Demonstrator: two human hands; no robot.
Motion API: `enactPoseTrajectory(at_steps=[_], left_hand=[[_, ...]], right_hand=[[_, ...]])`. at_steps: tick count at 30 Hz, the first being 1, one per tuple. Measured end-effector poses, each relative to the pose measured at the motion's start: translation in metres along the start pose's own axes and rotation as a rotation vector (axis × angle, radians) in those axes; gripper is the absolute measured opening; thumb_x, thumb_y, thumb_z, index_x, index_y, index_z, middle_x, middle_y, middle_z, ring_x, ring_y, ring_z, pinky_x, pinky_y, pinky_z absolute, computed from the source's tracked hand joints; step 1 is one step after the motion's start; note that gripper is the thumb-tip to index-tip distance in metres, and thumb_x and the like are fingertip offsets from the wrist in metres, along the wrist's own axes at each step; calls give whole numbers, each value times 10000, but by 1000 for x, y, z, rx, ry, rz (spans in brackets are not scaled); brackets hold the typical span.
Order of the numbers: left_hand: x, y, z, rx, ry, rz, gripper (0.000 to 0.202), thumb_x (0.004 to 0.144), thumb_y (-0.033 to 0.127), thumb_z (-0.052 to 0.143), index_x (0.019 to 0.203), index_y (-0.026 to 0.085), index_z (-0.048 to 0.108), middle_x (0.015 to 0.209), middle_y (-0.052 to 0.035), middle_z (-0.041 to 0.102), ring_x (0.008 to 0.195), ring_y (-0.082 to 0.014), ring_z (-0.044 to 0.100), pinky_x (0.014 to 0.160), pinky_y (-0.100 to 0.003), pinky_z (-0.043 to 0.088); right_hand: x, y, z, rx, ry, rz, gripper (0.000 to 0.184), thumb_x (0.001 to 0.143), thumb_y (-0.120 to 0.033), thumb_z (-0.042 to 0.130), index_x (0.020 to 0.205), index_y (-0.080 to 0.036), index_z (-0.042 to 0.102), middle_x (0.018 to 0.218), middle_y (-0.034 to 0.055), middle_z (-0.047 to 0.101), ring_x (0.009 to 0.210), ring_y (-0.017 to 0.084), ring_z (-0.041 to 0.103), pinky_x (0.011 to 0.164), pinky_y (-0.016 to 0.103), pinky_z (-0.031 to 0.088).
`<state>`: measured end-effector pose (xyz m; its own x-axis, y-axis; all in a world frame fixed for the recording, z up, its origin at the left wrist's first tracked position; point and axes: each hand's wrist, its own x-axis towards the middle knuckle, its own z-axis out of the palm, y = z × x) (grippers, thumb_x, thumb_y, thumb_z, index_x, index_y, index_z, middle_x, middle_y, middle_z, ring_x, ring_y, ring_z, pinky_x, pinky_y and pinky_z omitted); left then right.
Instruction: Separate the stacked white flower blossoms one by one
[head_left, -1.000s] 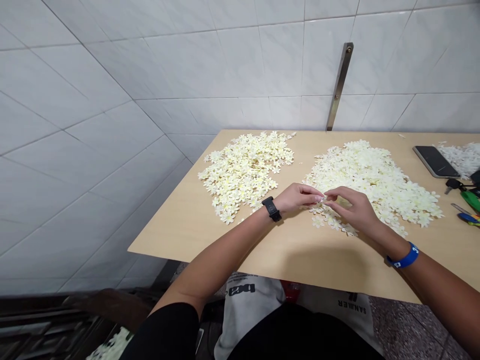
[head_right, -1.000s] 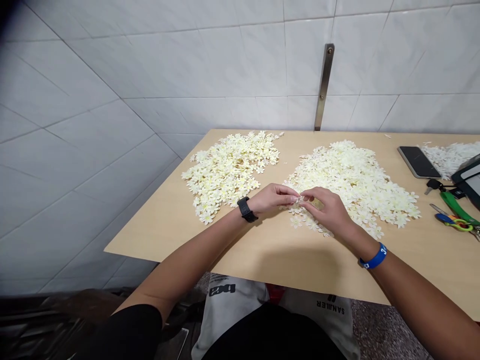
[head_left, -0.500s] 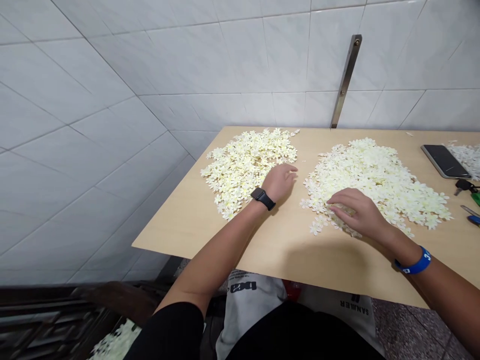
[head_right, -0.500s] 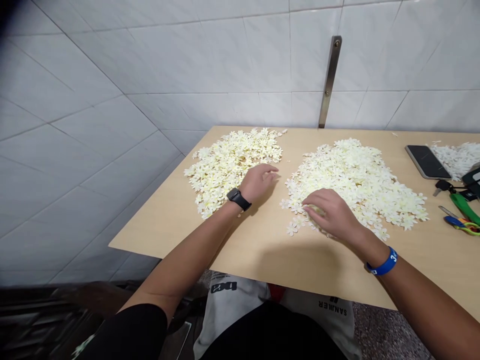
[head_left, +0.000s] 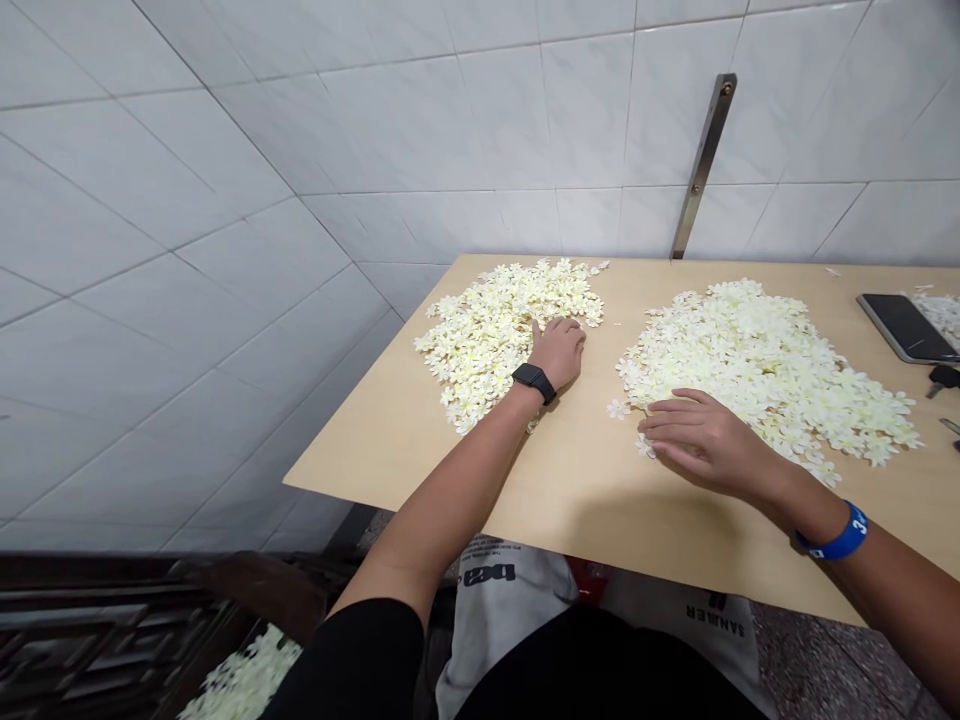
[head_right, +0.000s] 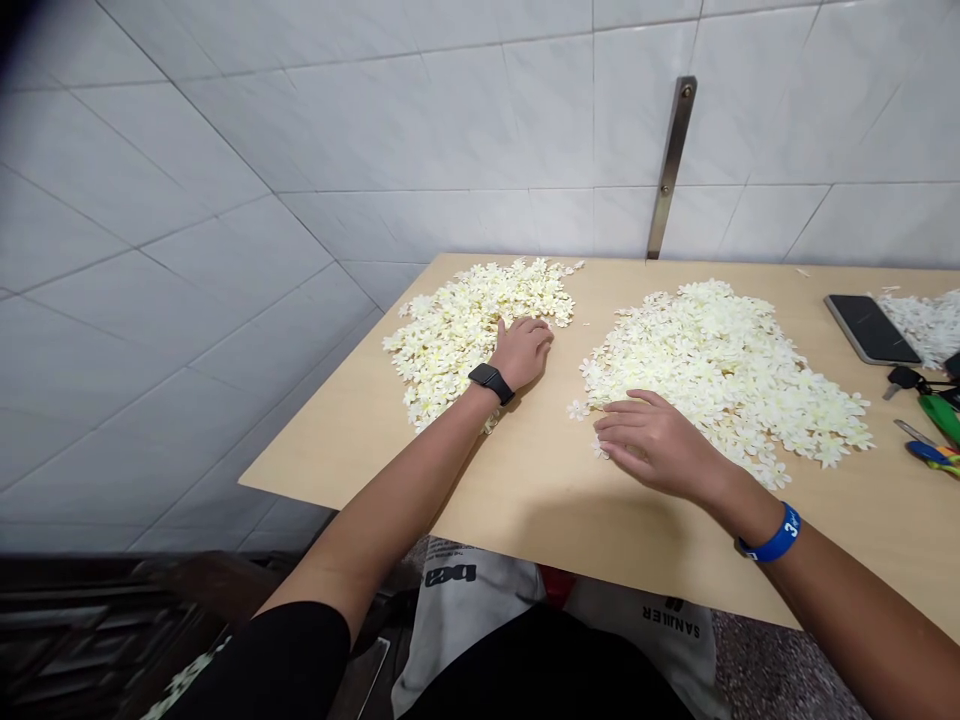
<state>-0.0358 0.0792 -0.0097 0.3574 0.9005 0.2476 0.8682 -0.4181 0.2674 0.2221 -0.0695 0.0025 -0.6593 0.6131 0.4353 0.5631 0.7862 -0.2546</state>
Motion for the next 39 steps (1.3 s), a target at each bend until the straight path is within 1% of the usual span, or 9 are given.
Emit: enactPoseTrajectory(at_steps=[6,12,16,20,23,27,31,34,39], left_hand=[[1,-4,3,-38,-54,-59,459,970,208,445,1409,272,563,1592,-65,478,1545,-409,254,1203,-784,103],[2,-6,2,-118,40,-80,425,933,149,516,1341,209,618,1163,-108,737,1258,-318,583,1251,-681,121],[1,-1,-7,-181,93,-68,350,919,117,561,1240,178,685,989,-79,758,1165,-281,630,1278,-613,130],[-10,18,-18,-553,144,-51,255,886,161,645,1129,168,721,1001,-76,765,1061,-228,672,1103,-455,461],[-25,39,-25,-978,-96,4,214,819,254,755,1002,143,732,930,-77,762,874,-175,701,872,-333,553],[-43,67,-23,-1145,-306,153,236,784,345,801,883,139,743,857,-66,747,783,-141,672,773,-280,530],[-48,78,-18,-1108,-362,229,203,807,342,778,832,145,739,853,-64,754,782,-146,680,768,-272,529],[-40,64,-25,-917,-306,314,169,878,326,703,880,162,748,915,-69,769,840,-164,692,832,-297,535],[-17,1,-50,-314,115,158,268,994,328,525,1021,192,755,1111,-90,766,1057,-238,668,990,-387,491]], right_hand=[[-1,2,2,10,40,22,203,970,-202,593,1064,-264,762,1141,36,799,1125,267,733,1056,567,481],[5,-1,-2,47,118,-6,194,978,-181,574,1015,-233,757,1073,59,810,1041,258,755,984,509,543],[6,-1,-3,56,157,-8,192,974,-175,576,1005,-235,755,1030,53,812,996,253,760,973,511,554],[2,3,-3,58,222,84,215,979,-200,573,1094,-242,750,1038,69,806,1001,262,752,933,495,583],[-1,6,-3,95,297,220,236,977,-262,605,1175,-234,730,1050,93,798,963,259,757,866,455,613],[-1,5,-1,320,340,453,330,912,-386,715,1201,-227,720,1055,95,792,915,254,759,847,433,627],[2,0,-1,455,269,523,174,929,-378,682,924,-226,766,927,64,793,835,232,748,761,378,615],[2,0,-6,289,303,464,141,945,-301,652,872,-225,746,867,51,780,789,220,733,727,362,597],[-6,21,-22,-194,498,283,128,947,-190,609,924,-205,734,906,91,781,878,271,740,814,425,586]])
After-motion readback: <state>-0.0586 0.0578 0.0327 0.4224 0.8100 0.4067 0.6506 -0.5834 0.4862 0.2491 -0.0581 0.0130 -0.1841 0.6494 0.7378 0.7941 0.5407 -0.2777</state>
